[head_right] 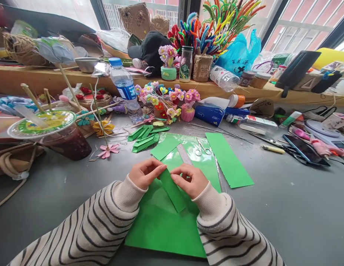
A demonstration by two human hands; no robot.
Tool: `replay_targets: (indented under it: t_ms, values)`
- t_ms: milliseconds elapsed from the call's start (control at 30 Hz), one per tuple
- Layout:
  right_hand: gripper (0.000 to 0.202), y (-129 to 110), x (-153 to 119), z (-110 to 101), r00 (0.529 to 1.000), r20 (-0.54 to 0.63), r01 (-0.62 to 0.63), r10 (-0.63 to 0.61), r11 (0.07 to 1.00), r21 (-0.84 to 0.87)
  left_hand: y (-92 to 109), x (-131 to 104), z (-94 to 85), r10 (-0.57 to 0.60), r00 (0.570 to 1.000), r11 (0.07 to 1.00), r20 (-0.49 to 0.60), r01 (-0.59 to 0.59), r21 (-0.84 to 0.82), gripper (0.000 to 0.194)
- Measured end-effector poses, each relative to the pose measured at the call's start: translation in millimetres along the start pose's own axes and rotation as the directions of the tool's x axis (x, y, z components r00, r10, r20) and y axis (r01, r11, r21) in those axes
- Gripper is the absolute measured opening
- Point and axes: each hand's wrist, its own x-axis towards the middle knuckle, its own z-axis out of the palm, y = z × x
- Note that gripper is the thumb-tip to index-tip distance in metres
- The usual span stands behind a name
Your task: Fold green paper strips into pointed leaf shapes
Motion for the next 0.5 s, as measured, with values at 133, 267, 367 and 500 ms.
replay_targets:
  t_ms: [133, 267, 367, 500]
  values:
    - [0.018, 4.6, 2.8, 0.3, 1.000, 0.024, -0.006, 0.006, 1.000, -0.026, 1.7, 1.2, 0.2, -0.018, 1.000, 0.998, -0.017, 0.017, -0.062, 0.017]
    - [0.018, 5.9, 3.5, 2.7, 1.000, 0.003, 0.005, -0.005, 0.999, -0.046, 1.6, 2.2, 0.8, -0.127, 0.989, 0.989, 0.071, 0.131, -0.060, 0.017]
    - [0.018, 3.4, 2.4, 3.3, 1.000, -0.003, -0.003, 0.003, 0.999, -0.037, 1.1, 2.9, -0.1, -0.113, 0.994, 0.991, 0.011, 0.114, -0.069, 0.018]
    - [0.017, 1.7, 1.1, 1.3, 0.999, -0.012, -0.033, 0.033, 0.999, -0.021, 2.6, 4.9, -2.5, -0.124, 0.989, 0.982, -0.077, 0.111, -0.152, 0.019]
